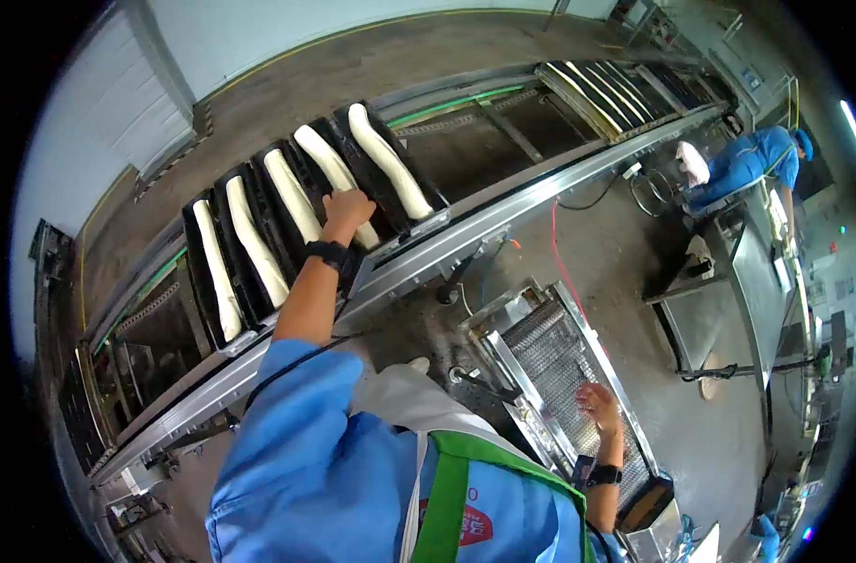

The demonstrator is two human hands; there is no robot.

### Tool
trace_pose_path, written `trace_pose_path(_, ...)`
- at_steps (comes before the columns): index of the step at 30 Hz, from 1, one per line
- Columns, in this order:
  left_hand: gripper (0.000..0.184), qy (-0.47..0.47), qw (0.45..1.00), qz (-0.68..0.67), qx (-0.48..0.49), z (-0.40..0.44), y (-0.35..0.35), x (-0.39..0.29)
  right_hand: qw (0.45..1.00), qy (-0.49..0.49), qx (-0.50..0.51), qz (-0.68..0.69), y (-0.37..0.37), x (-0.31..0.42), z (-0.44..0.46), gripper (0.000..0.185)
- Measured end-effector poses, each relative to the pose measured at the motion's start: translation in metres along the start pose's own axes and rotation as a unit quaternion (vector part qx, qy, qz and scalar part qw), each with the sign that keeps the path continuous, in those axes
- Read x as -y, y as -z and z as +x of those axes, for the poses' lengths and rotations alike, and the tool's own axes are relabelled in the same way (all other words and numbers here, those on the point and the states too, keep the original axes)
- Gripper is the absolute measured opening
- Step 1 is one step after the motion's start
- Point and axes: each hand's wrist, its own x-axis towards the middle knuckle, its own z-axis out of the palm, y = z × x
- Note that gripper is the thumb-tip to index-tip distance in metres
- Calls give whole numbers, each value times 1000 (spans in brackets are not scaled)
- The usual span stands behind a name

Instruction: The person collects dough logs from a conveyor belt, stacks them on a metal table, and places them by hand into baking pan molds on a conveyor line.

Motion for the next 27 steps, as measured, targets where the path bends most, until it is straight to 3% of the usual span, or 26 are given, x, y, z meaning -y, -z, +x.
trace_pose_path(4, 30, -7, 998, 57, -2, -24, -3, 27, 1000, 8, -18, 20, -19, -9, 3, 28)
trace_pose_path(6, 29, 16, 998, 36, -58, -31, -1, 40, 1000, 1, -17, -23, -28, 0, 10, 27)
trace_pose_path(8, 28, 37, 996, 35, -67, -35, 5, 42, 999, 49, 8, -13, -37, 4, 19, 25)
trace_pose_path(10, 26, -5, 959, 29, -280, -40, 12, 38, 998, 44, 13, -42, -52, 24, 19, 25)
trace_pose_path(12, 23, -30, 966, 34, -253, -35, 23, 33, 995, 72, 41, -55, -57, 27, 26, 25)
trace_pose_path(14, 22, -77, 988, 81, -111, -25, 29, 30, 994, 73, 38, -66, -63, 35, 24, 25)
trace_pose_path(15, 24, -85, 986, 106, -101, -20, 26, 30, 994, 74, 33, -75, -66, 38, 23, 24)
trace_pose_path(16, 25, -66, 988, 140, -11, -12, 24, 29, 994, 72, 28, -72, -68, 37, 22, 24)
trace_pose_path(18, 25, -75, 988, 138, 14, -8, 14, 34, 996, 68, 16, -51, -66, 35, 21, 23)
trace_pose_path(21, 26, -113, 978, 169, -54, -26, 1, 49, 991, 75, -22, -107, -56, 15, 18, 23)
trace_pose_path(22, 28, -55, 994, 85, -53, -27, 2, 48, 992, 75, -52, -91, -53, 13, 14, 23)
trace_pose_path(23, 32, -88, 983, 117, -115, -18, -17, 68, 991, 69, -50, -107, -52, 11, 11, 24)
trace_pose_path(24, 35, -37, 991, 89, -89, 3, -30, 91, 990, 63, -46, -120, -51, 7, 7, 25)
trace_pose_path(25, 39, -4, 988, 78, -130, -2, -33, 103, 983, 74, -66, -156, -45, -6, 10, 26)
trace_pose_path(26, 38, 64, 987, 146, -28, -4, -26, 106, 983, 76, -91, -140, -40, -11, 6, 26)
trace_pose_path(27, 36, -19, 982, 187, -10, -25, -12, 106, 970, 101, -112, -191, -38, -13, 5, 27)
